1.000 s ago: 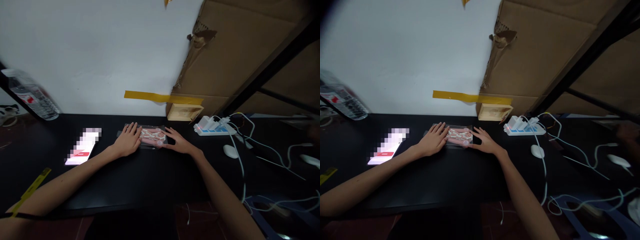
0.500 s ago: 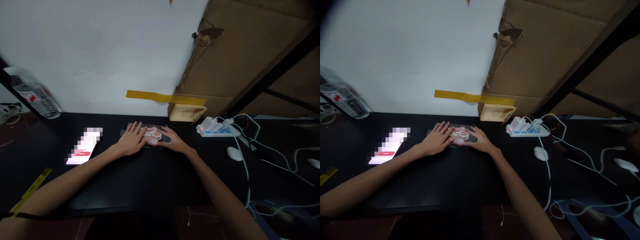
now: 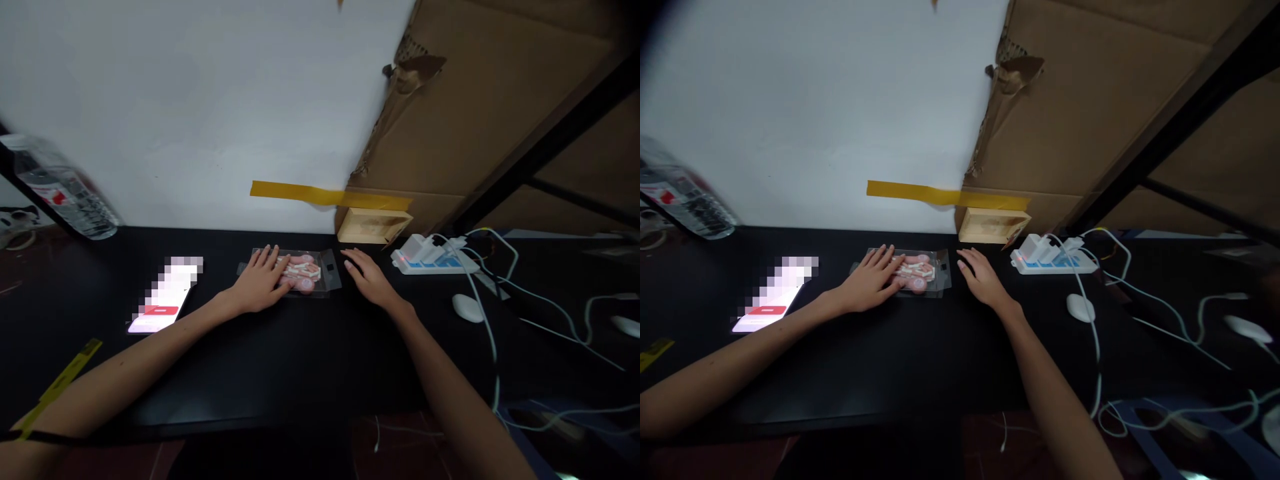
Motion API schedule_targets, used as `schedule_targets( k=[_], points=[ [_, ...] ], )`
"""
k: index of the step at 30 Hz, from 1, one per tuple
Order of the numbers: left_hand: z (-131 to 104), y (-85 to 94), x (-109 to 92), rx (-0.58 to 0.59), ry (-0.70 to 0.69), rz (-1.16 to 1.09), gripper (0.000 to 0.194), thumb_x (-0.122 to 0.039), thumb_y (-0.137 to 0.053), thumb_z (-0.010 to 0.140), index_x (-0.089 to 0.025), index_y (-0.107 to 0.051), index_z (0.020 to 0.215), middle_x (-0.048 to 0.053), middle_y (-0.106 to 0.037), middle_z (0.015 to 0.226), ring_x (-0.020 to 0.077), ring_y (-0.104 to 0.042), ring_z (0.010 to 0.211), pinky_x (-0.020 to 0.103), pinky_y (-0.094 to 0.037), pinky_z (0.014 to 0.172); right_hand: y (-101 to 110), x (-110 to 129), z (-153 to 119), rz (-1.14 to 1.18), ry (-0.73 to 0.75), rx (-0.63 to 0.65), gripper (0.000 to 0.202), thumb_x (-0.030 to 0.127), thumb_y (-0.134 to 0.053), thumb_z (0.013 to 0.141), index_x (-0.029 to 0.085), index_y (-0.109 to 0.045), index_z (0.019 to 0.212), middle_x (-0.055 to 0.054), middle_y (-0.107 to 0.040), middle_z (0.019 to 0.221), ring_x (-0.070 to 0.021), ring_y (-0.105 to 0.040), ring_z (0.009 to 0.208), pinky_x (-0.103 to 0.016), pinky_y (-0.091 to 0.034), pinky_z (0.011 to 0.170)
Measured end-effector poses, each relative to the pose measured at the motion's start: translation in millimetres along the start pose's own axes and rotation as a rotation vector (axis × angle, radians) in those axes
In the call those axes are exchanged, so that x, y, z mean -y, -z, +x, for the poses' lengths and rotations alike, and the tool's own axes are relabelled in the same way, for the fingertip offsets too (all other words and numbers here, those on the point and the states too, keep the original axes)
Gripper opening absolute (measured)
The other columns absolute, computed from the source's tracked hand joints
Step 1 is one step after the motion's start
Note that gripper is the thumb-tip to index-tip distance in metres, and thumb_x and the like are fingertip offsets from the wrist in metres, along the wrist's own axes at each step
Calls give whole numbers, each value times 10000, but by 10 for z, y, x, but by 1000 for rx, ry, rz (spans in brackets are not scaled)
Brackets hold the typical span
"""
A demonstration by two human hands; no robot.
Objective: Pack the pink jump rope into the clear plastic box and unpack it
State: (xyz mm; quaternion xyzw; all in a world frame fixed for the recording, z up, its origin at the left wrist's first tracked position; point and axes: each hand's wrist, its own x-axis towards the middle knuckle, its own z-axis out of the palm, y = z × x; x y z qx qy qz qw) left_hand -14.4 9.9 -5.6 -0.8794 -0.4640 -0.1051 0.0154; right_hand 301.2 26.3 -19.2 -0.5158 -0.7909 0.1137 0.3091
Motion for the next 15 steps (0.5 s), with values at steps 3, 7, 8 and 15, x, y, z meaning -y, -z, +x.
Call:
schedule_targets(
  k=[3,7,8,15],
  points=[
    [-9,60,-1,4,9,1,661,-567,-389,986,-156,-385,1504,163,-348,1582,383,-265,1474,525,-233,1180,47,116,-13,36,58,-85,468,512,-381,1020,262,-587,1358,-107,-599,1389,-270,-506,1345,-531,-367,1158],
    [-12,140,2,-32,13,11,586,-549,-429,976,-169,-495,1418,168,-447,1507,390,-385,1395,533,-309,1129,-3,241,-44,11,132,-9,419,481,-456,1000,254,-632,1304,-121,-582,1392,-280,-501,1344,-527,-386,1148],
    [-12,147,6,-42,3,14,570,-546,-432,975,-170,-514,1394,170,-464,1487,388,-404,1377,535,-316,1122,-26,246,-53,-3,140,13,418,483,-476,990,252,-638,1298,-126,-576,1397,-290,-490,1353,-538,-385,1147],
    [-7,73,61,-14,-46,-2,865,-744,-422,899,-145,-329,1515,207,-319,1582,419,-215,1480,603,-144,1178,-194,245,-103,-69,185,174,463,455,-477,991,223,-586,1376,-153,-529,1461,-319,-432,1407,-573,-383,1140]
  ],
)
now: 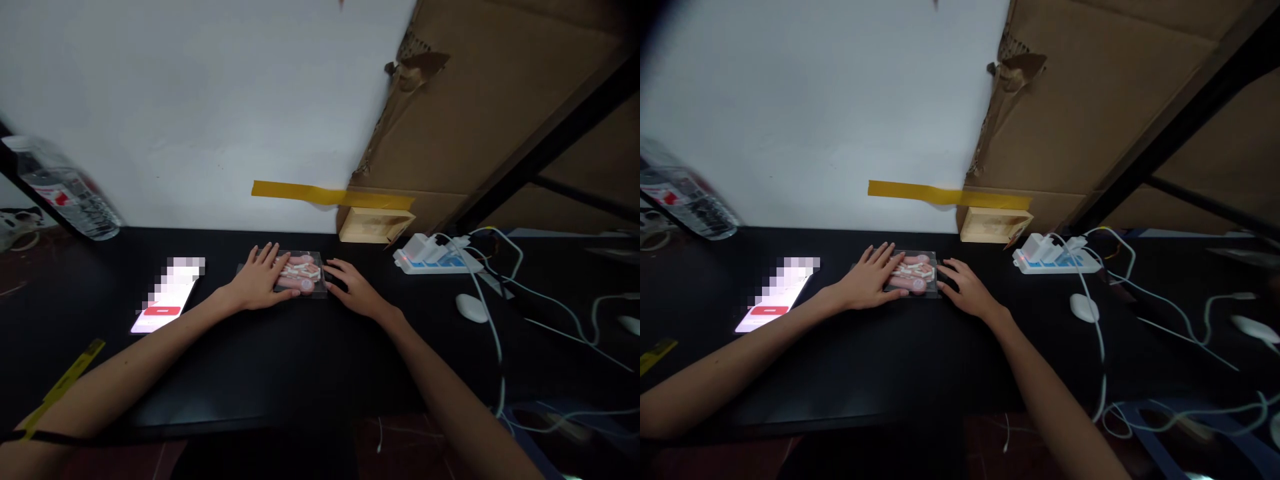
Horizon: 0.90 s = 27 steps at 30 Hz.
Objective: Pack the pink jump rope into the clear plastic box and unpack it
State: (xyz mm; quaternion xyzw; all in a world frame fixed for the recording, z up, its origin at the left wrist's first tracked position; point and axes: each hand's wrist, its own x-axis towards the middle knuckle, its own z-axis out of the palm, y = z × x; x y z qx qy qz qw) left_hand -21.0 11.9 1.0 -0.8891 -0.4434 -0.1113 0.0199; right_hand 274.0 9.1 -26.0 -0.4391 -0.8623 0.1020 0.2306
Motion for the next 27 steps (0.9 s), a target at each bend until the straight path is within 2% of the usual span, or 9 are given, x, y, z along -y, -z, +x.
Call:
schedule_targets(
  k=[3,7,12,16,20,23,27],
  points=[
    [8,7,25,18,-36,-3,956,-813,-434,846,-160,-298,1530,204,-331,1576,423,-251,1463,602,-152,1174,-35,37,2,-29,17,57,473,458,-429,1009,214,-579,1385,-156,-510,1486,-330,-393,1437,-590,-354,1152],
    [12,42,46,4,-77,18,898,-792,-420,868,-175,-332,1515,201,-408,1517,409,-339,1407,596,-183,1162,-13,61,-3,-44,-11,103,543,518,-395,1008,195,-551,1415,-168,-458,1529,-339,-344,1465,-584,-325,1173],
    [9,27,49,-40,-77,-37,852,-780,-431,872,-234,-329,1519,165,-453,1469,412,-374,1364,602,-194,1155,40,14,-11,-9,-89,66,639,614,-394,979,222,-470,1478,-148,-435,1549,-334,-324,1475,-590,-298,1189],
    [7,10,37,-42,-30,-36,905,-778,-422,880,-208,-238,1558,184,-443,1467,407,-383,1359,593,-203,1150,55,-77,-15,10,-171,-20,652,649,-403,962,208,-536,1422,-151,-475,1512,-337,-363,1452,-579,-304,1189],
    [4,8,41,-80,36,-49,963,-782,-383,890,-168,-122,1584,207,-421,1482,410,-376,1369,581,-219,1140,73,-112,5,59,-189,-70,580,644,-418,959,220,-666,1269,-138,-544,1449,-338,-415,1418,-578,-318,1180],
    [5,6,56,-98,38,-68,944,-782,-378,890,-196,-124,1585,190,-419,1489,407,-375,1371,579,-225,1137,102,-50,36,157,-188,-64,541,616,-406,976,223,-704,1200,-130,-588,1403,-311,-491,1363,-553,-351,1166],
    [13,11,58,-81,1,-57,915,-785,-366,893,-194,-191,1569,194,-423,1484,398,-379,1365,579,-225,1137,143,92,69,317,-134,-15,526,588,-380,1000,238,-678,1255,-104,-623,1374,-267,-547,1317,-503,-372,1166]
  ],
)
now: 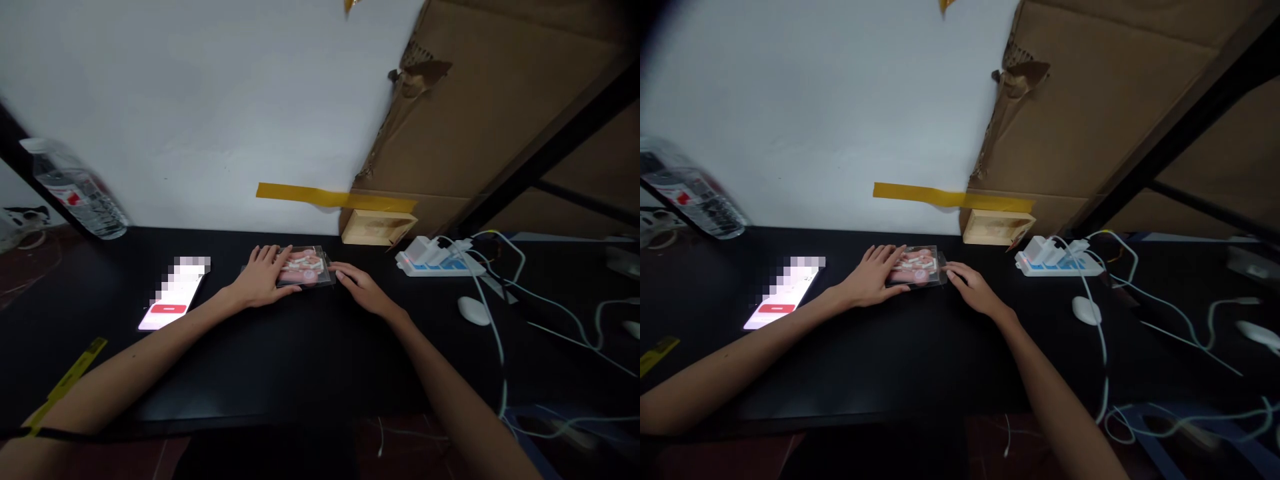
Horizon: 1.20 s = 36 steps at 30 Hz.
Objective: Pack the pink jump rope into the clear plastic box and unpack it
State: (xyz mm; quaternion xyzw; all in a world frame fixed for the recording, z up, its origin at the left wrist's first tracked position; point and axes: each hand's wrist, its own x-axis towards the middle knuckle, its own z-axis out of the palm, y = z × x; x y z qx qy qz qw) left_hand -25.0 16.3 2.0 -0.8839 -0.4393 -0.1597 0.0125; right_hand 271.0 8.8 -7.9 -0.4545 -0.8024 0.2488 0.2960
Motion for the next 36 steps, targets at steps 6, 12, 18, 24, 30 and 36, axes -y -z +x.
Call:
schedule_targets(
  k=[6,12,18,24,30,36],
  points=[
    [-1,14,-35,31,-18,2,881,-806,-408,862,-210,-342,1507,179,-443,1463,400,-378,1355,595,-204,1146,-30,59,-37,-41,-20,129,642,651,-268,1001,248,-605,1370,-97,-534,1489,-288,-426,1427,-560,-274,1212],
    [-14,-11,-43,16,-25,13,860,-807,-414,858,-218,-383,1483,176,-456,1451,410,-377,1350,614,-199,1145,-51,67,-101,-237,65,249,669,650,-360,982,264,-404,1526,-76,-351,1609,-317,-259,1508,-589,-236,1221],
    [-19,-6,-65,29,-11,32,854,-791,-451,858,-201,-395,1474,184,-441,1476,412,-360,1380,605,-191,1154,-46,131,-128,-323,68,250,770,651,-416,964,207,-285,1578,-114,-327,1614,-322,-283,1499,-555,-285,1214],
    [-22,-8,-69,31,-6,58,855,-792,-435,864,-200,-392,1479,187,-434,1491,403,-355,1395,602,-194,1155,-108,119,-129,-371,52,252,874,682,-414,945,132,-211,1592,-176,-282,1623,-353,-240,1509,-563,-281,1208],
    [-21,-23,-61,32,-5,54,872,-797,-435,856,-190,-392,1481,192,-419,1509,417,-344,1401,607,-186,1158,-215,78,-113,-424,43,226,870,687,-359,957,164,-119,1610,-167,-228,1641,-374,-163,1520,-611,-230,1207],
    [-23,-27,-66,44,-2,47,881,-788,-435,864,-168,-381,1487,205,-399,1524,430,-321,1417,609,-176,1161,-201,77,-104,-440,36,244,864,685,-315,968,120,-151,1602,-188,-237,1636,-368,-173,1519,-579,-233,1214]
  ],
)
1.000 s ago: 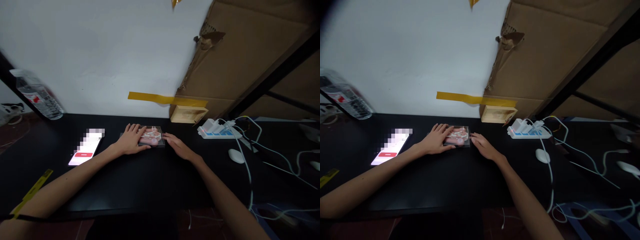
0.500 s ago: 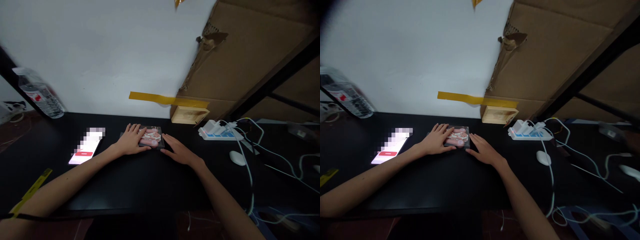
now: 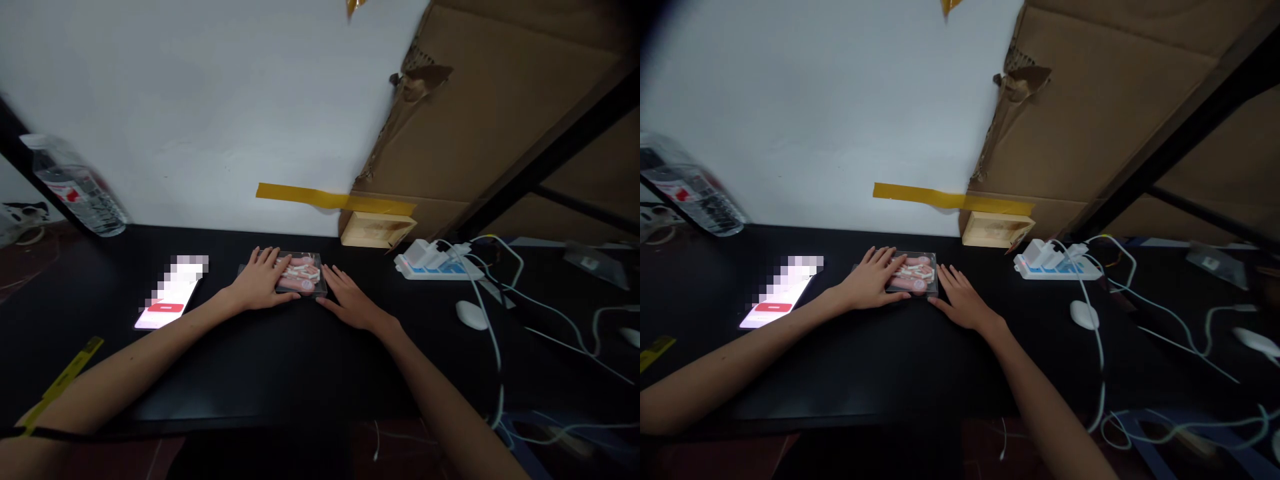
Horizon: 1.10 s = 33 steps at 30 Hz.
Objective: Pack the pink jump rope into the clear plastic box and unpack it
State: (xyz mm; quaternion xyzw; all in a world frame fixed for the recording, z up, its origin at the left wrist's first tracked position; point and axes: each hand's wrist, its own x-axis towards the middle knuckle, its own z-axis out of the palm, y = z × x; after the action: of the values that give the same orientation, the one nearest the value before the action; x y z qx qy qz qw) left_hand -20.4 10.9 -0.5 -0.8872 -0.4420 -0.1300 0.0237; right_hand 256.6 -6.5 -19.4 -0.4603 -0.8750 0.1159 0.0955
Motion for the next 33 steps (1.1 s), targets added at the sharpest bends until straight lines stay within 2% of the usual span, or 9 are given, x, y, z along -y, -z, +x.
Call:
schedule_targets(
  k=[8,12,15,21,24,26,29,33],
  points=[
    [0,12,-6,-2,1,14,868,-786,-439,861,-188,-356,1485,190,-403,1531,425,-327,1419,601,-177,1163,17,-4,-5,-3,14,-4,830,670,-321,975,153,-160,1604,-169,-256,1635,-365,-203,1513,-576,-249,1211],
    [-9,35,-26,29,16,15,854,-761,-450,866,-153,-394,1463,211,-376,1546,435,-306,1432,590,-159,1167,44,-20,-11,10,28,-16,811,648,-353,978,137,-214,1592,-176,-286,1625,-361,-224,1510,-566,-260,1212],
    [-37,75,-70,78,32,43,882,-762,-390,891,-139,-345,1514,215,-343,1567,436,-278,1445,583,-150,1162,63,-52,-16,31,55,-41,745,606,-357,995,134,-290,1567,-177,-347,1600,-350,-283,1494,-566,-297,1197],
    [-72,245,-222,180,85,164,850,-751,-265,941,-139,-386,1518,230,-385,1540,437,-434,1334,529,-347,1035,64,-92,-3,25,-39,-235,628,537,-471,976,126,-483,1451,-188,-563,1437,-342,-518,1341,-542,-428,1117],
    [-69,343,-248,211,138,170,803,-692,-260,970,-129,-366,1533,253,-403,1522,459,-534,1224,550,-399,960,59,-92,6,18,-80,-318,522,478,-485,975,139,-570,1363,-176,-629,1351,-338,-579,1266,-539,-470,1076],
    [-70,394,-217,230,154,114,725,-624,-271,990,-163,-352,1544,236,-444,1498,439,-603,1135,539,-435,916,67,-80,8,25,-81,-351,465,448,-487,976,151,-610,1312,-170,-651,1317,-333,-595,1244,-535,-477,1068],
    [-76,424,-136,237,142,6,616,-515,-306,998,-201,-392,1521,201,-525,1427,389,-656,1055,479,-483,848,93,-40,7,75,-15,-344,410,422,-493,981,183,-631,1284,-146,-662,1301,-301,-606,1231,-508,-480,1073],
    [-64,383,-87,200,202,-90,562,-464,-295,1005,-144,-459,1437,216,-617,1265,360,-693,954,462,-513,790,103,-10,7,126,66,-279,432,428,-489,988,202,-595,1341,-137,-646,1327,-281,-589,1254,-505,-468,1087]
  ],
)
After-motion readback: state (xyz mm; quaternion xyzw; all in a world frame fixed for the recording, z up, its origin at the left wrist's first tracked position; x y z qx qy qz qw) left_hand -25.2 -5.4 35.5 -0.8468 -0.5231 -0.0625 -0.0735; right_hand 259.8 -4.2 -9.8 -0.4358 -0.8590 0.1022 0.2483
